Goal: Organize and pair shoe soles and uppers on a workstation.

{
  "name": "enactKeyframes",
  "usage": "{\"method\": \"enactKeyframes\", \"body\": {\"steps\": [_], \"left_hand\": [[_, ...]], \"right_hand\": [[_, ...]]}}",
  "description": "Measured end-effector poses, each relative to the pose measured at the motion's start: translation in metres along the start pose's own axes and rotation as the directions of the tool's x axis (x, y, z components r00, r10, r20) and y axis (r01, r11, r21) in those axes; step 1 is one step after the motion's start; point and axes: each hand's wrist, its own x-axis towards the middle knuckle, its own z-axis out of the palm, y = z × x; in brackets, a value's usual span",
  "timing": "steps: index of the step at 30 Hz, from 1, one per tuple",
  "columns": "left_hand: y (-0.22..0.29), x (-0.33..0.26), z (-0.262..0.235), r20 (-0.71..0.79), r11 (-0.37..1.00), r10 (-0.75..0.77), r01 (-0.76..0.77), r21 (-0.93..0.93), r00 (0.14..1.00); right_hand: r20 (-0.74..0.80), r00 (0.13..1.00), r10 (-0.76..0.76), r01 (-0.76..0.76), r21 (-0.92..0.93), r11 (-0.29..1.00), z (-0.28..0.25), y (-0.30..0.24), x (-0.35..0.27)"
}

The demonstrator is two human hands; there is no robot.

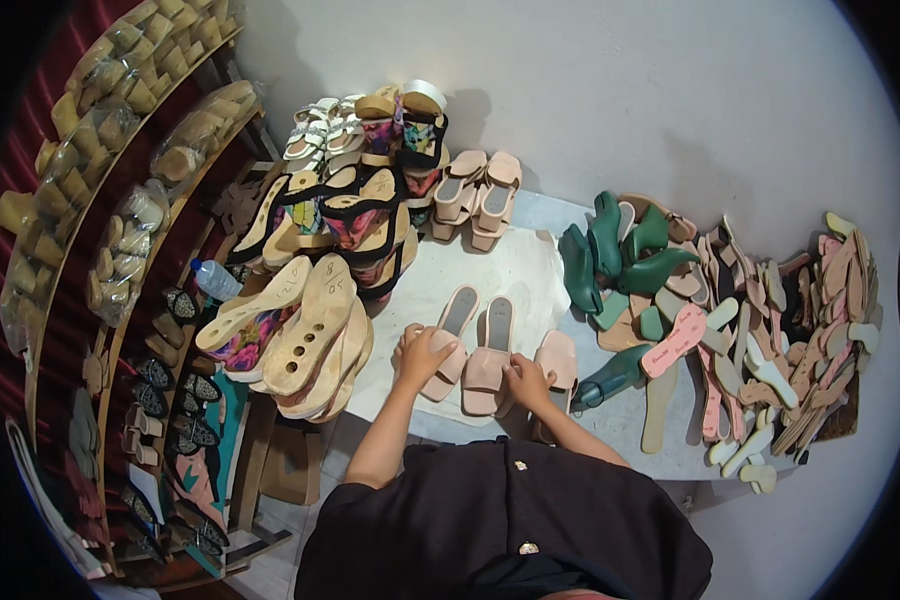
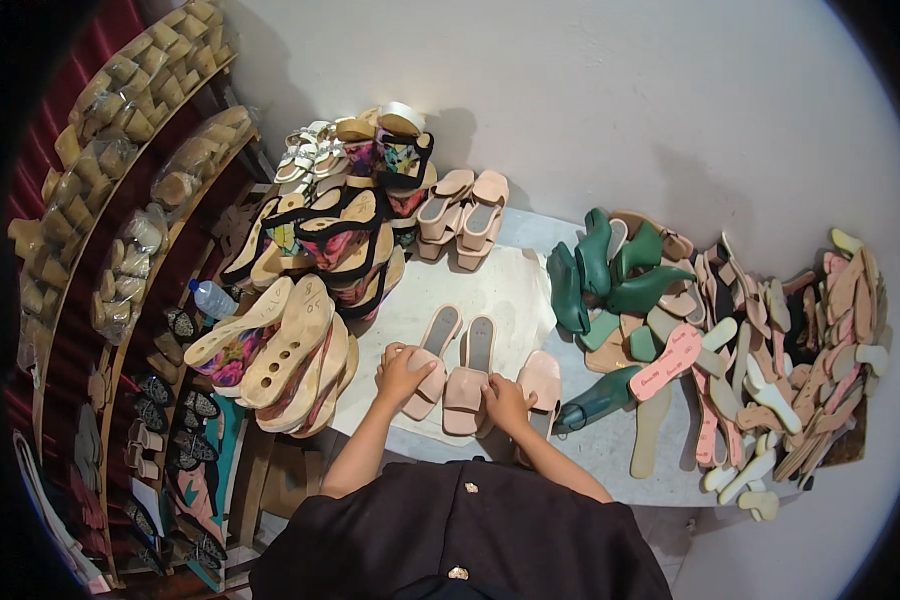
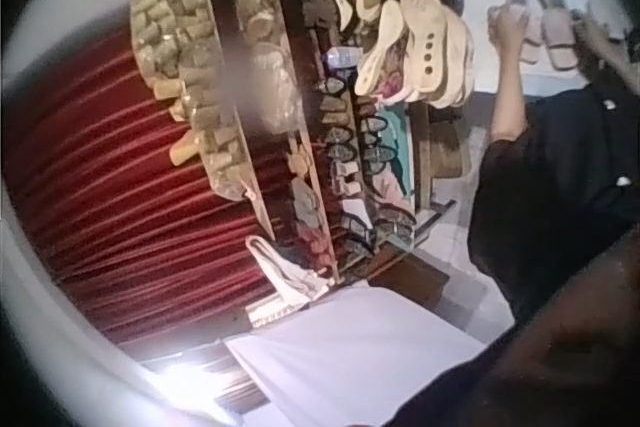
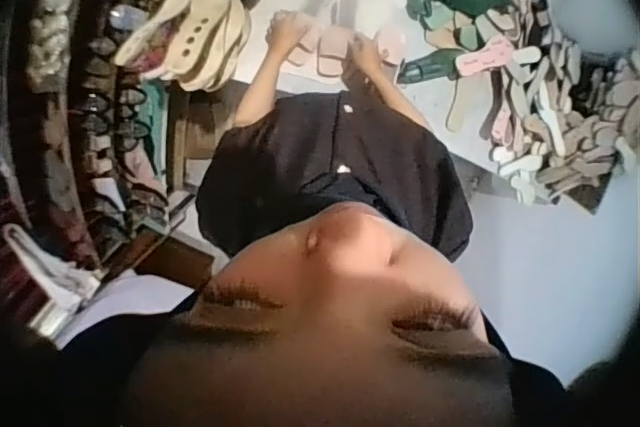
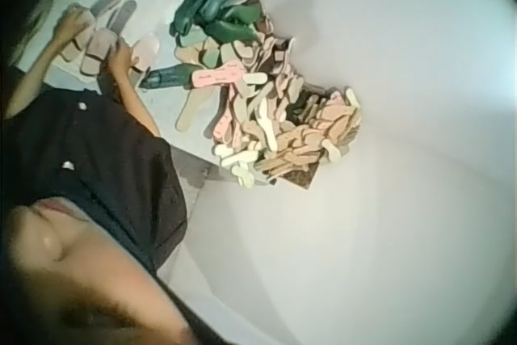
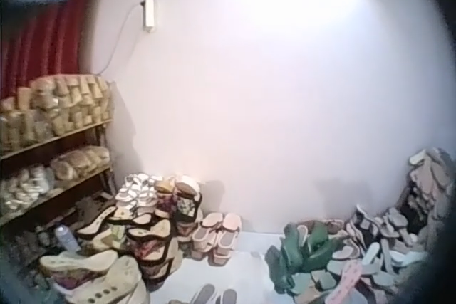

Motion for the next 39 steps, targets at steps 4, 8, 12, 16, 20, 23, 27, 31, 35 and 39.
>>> {"method": "enactKeyframes", "body": {"steps": [4,8,12,16,20,23,27,31,35,39], "left_hand": [[0.008,0.001,0.011,-0.052,0.998,0.069,-0.069,0.004,0.996],[0.012,-0.001,0.027,-0.085,0.992,0.124,-0.123,0.013,0.989],[0.016,0.016,0.036,-0.103,0.984,0.179,-0.179,0.014,0.978],[0.026,0.054,0.058,-0.127,0.967,0.255,-0.256,0.011,0.959],[0.02,0.116,0.083,-0.128,0.955,0.298,-0.295,0.045,0.946],[0.023,0.17,0.109,-0.096,0.952,0.303,-0.296,0.081,0.948],[0.03,0.236,0.144,-0.063,0.942,0.315,-0.304,0.138,0.947],[0.017,0.272,0.158,-0.03,0.936,0.29,-0.278,0.215,0.956],[0.001,0.276,0.179,0.075,0.885,0.361,-0.366,0.286,0.93],[-0.014,0.27,0.173,0.229,0.76,0.434,-0.491,0.425,0.871]], "right_hand": [[0.015,1.0,0.001,-0.001,-0.018,1.0,-0.002,0.0,0.009],[0.023,1.0,0.005,-0.006,0.06,0.998,-0.015,-0.004,0.017],[-0.024,0.999,-0.026,0.031,0.191,0.981,-0.04,-0.025,0.023],[0.003,0.999,0.046,-0.044,0.331,0.942,-0.067,-0.045,0.043],[-0.293,0.944,-0.149,0.266,0.415,0.87,-0.092,-0.081,0.09],[-0.374,0.912,-0.166,0.339,0.463,0.819,-0.1,-0.103,0.146],[-0.433,0.896,-0.095,0.328,0.502,0.801,-0.101,-0.128,0.225],[-0.528,0.845,-0.081,0.278,0.305,0.911,-0.093,-0.17,0.273],[-0.416,0.909,-0.042,0.094,0.106,0.99,-0.077,-0.162,0.317],[-0.167,0.982,0.087,-0.076,0.071,0.995,-0.059,-0.143,0.326]]}}
